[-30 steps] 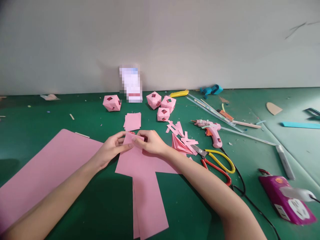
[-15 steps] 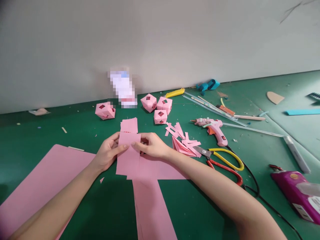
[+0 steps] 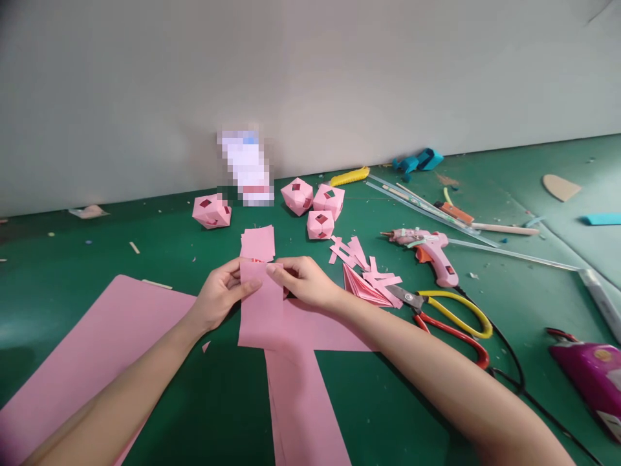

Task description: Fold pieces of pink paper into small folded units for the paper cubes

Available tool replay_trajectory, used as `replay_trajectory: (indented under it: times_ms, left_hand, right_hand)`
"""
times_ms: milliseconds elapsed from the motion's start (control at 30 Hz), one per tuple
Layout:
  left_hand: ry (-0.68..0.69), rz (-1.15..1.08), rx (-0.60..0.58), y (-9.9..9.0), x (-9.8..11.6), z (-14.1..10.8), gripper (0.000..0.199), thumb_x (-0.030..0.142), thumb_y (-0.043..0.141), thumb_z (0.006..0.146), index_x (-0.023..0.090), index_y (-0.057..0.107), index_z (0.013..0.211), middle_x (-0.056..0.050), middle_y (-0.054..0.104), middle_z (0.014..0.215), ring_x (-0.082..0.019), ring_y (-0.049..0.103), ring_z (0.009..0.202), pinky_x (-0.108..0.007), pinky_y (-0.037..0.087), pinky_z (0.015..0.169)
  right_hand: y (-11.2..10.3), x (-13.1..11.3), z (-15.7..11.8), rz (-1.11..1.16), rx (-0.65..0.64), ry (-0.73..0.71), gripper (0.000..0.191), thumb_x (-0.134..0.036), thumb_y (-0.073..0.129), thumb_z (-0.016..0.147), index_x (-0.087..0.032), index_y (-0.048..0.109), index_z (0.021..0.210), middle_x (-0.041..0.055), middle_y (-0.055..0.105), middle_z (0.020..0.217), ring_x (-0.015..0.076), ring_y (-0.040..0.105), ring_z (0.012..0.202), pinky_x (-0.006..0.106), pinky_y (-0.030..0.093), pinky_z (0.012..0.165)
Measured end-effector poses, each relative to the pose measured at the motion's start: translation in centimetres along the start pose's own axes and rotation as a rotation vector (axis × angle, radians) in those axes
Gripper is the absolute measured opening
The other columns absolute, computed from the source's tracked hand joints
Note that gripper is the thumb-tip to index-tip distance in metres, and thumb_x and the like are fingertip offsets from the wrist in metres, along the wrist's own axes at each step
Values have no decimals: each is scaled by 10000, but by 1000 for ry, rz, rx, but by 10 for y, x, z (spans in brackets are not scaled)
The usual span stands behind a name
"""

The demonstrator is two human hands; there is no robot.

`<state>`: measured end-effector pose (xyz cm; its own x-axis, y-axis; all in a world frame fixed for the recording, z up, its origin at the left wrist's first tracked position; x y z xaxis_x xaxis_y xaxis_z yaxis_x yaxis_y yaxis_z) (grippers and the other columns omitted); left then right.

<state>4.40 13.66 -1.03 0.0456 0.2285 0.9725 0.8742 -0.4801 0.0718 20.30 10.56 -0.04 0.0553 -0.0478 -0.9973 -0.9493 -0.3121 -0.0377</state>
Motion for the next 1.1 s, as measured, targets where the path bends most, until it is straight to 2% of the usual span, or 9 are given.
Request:
replay_trajectory:
  times_ms: [200, 567, 867, 967, 1100]
  left_hand:
    - [8, 22, -2, 0, 0, -1, 452, 358, 895, 705, 203, 700, 1082, -55, 766, 1001, -224, 712, 946, -293, 556, 823]
    - [15, 0, 13, -1, 0, 0, 438, 354, 891, 710, 196, 690, 1066, -52, 762, 1005, -226, 703, 960, -303, 550, 841]
    - [55, 38, 27, -1, 1, 0, 419, 352, 882, 724, 180, 679, 1047, -48, 751, 972, -207, 694, 915, -276, 541, 790]
    - [57, 14, 25, -3, 0, 1, 445, 334, 900, 698, 180, 675, 1050, -47, 756, 978, -201, 694, 906, -273, 543, 788]
    - [41, -12, -24, -2, -2, 2, 458, 334, 895, 710, 182, 673, 1080, -52, 762, 994, -204, 703, 922, -283, 555, 804]
  right_hand:
    - [-4, 0, 1, -126, 24, -56, 522, -596, 486, 995, -203, 455, 654, -29, 477, 611, 118, 440, 578, 266, 337, 562]
    - [-4, -1, 0, -83, 61, -30, 546, -637, 422, 1003, -216, 427, 656, -32, 443, 605, 125, 400, 573, 280, 295, 554]
    - [-6, 1, -1, -185, 114, -73, 513, -589, 411, 1027, -210, 421, 681, -35, 449, 632, 126, 409, 603, 280, 298, 587]
    - [-4, -2, 0, -150, 87, -88, 491, -573, 449, 1017, -197, 476, 702, -26, 477, 662, 128, 431, 632, 274, 329, 604]
    - [0, -2, 0, -42, 15, -29, 414, -576, 610, 931, -170, 617, 850, -7, 543, 740, 138, 477, 659, 267, 373, 598]
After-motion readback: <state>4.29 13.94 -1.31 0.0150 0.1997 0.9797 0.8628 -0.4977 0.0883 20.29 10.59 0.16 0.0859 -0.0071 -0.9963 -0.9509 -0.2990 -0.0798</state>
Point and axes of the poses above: each hand's wrist, its own z-axis towards the middle knuckle, its own y-axis out of the palm, x = y × z, the point moved 6 cm from there along z, towards the middle knuckle
